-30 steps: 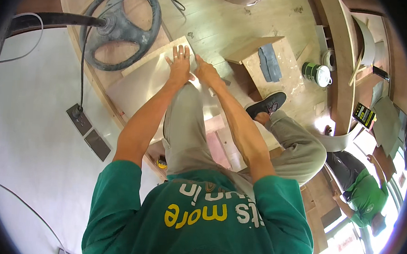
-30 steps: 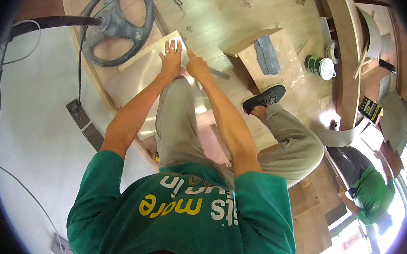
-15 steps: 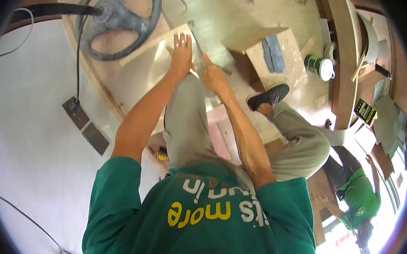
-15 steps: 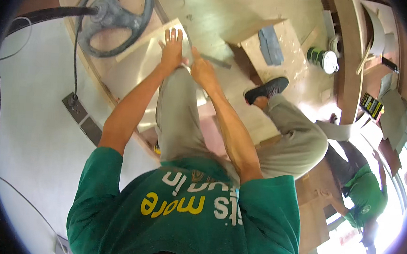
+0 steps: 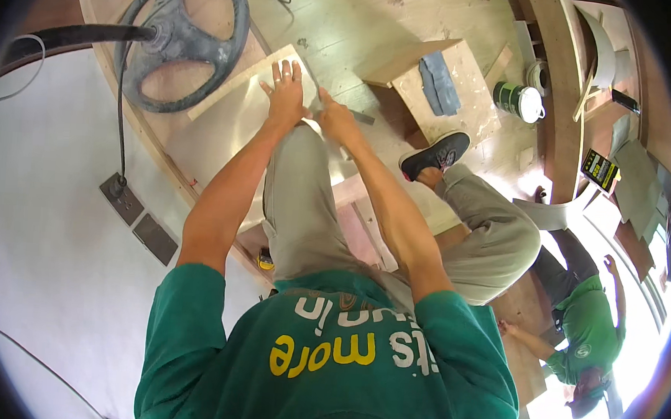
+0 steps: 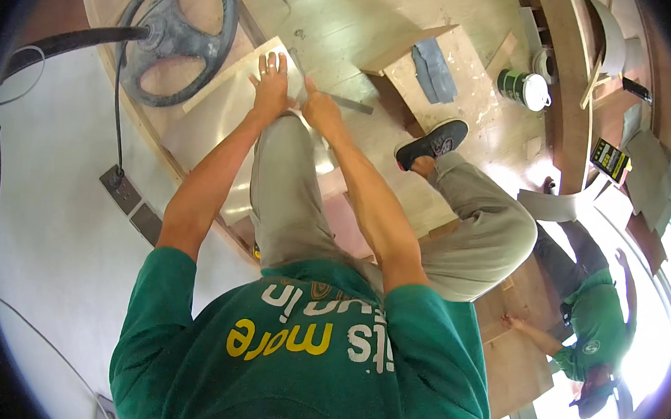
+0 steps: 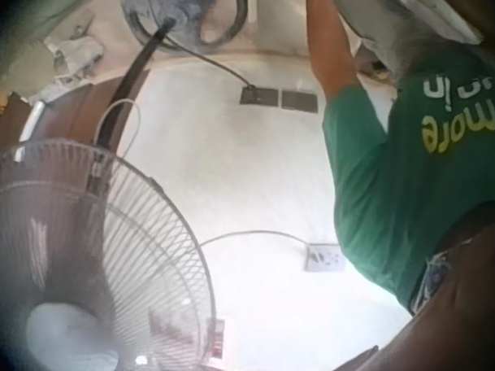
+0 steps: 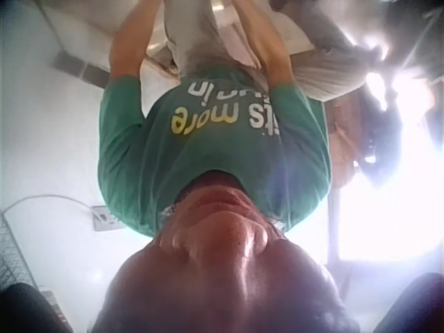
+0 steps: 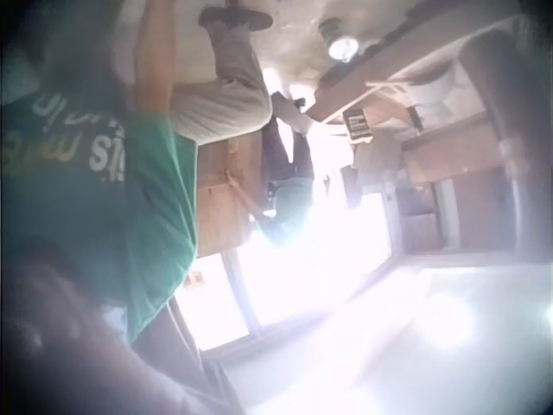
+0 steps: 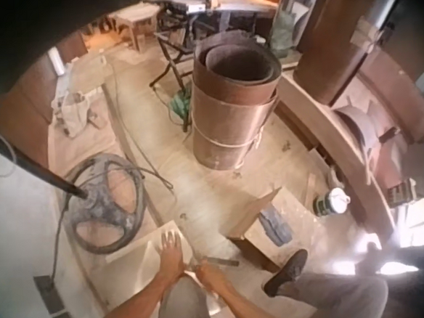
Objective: The person positions a sheet of laminate onto a wooden surface inside a cabinet, aligns it, and then uses a file to trim and smooth the edges of the laminate sheet.
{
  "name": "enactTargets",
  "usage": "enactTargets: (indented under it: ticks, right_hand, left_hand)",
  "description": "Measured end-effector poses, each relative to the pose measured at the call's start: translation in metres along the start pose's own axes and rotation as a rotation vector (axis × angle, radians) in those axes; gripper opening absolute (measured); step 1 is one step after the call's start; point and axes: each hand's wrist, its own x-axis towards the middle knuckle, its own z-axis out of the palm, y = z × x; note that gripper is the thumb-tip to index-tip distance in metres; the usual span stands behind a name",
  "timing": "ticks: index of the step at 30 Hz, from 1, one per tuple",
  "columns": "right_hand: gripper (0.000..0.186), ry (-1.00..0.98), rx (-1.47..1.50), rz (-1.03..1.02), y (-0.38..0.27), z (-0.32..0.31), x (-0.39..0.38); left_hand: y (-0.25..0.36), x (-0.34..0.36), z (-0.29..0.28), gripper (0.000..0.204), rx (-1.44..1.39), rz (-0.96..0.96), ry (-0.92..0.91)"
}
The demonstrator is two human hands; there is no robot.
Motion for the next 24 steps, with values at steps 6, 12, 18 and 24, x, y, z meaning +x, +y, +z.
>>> enactTargets:
  ticks: [6, 12, 18, 24]
  right_hand:
    - [0.069, -0.042, -0.021, -0.004, -0.022, -0.007, -0.040]
    - [0.069, -0.026, -0.006, -0.058, -0.001, -0.007, -0.013]
    - [0.069, -0.071, -0.011, 0.005, -0.017, -0.007, -0.029]
    - [0.067, -0.041, 0.006, -0.035, -0.014, -0.018, -0.028]
  left_hand:
    - [-0.012, -0.009, 0.007, 0.127, -0.010, -0.011, 0.013]
    - [-0.001, -0.003, 0.000, 0.128, -0.020, 0.003, -0.010]
    - [-0.007, -0.005, 0.000, 0.126, -0.015, 0.025, 0.069]
    - [-0.003, -0.001, -0.003, 0.123, 0.003, -0.007, 0.015]
